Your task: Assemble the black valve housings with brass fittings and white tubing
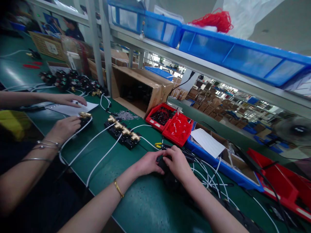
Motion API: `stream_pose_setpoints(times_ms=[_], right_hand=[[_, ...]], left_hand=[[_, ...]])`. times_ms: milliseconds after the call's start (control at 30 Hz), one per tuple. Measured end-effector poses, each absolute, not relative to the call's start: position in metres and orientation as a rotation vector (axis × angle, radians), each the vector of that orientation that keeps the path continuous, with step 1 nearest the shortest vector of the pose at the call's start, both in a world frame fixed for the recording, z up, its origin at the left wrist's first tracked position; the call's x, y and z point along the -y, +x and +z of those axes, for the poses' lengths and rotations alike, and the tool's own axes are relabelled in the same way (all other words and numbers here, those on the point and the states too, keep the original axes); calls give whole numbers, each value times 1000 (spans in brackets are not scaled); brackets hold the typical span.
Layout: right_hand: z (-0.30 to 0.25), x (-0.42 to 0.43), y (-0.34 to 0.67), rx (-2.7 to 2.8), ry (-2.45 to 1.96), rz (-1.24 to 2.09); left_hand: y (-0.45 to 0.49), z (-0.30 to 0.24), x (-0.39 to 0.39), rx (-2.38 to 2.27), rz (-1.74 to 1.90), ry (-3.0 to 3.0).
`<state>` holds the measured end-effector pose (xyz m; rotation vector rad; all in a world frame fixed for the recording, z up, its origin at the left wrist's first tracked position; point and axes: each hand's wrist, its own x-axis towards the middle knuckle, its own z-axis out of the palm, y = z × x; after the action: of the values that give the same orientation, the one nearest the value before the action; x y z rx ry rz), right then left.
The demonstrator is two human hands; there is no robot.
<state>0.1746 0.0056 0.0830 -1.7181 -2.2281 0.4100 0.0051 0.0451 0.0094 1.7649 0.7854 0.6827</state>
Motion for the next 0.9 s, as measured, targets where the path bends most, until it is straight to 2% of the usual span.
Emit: stream_pose_setpoints(times_ms=[367,667,900], right_hand=[[80,3,165,2227,-1736,319],[82,1,171,2341,-1609,391],[71,2,169,2137,-1727,371]], left_hand=[[8,13,-37,-831,734,1769],[6,9,-28,-886,744,1783],[5,14,-26,-873,751,1789]])
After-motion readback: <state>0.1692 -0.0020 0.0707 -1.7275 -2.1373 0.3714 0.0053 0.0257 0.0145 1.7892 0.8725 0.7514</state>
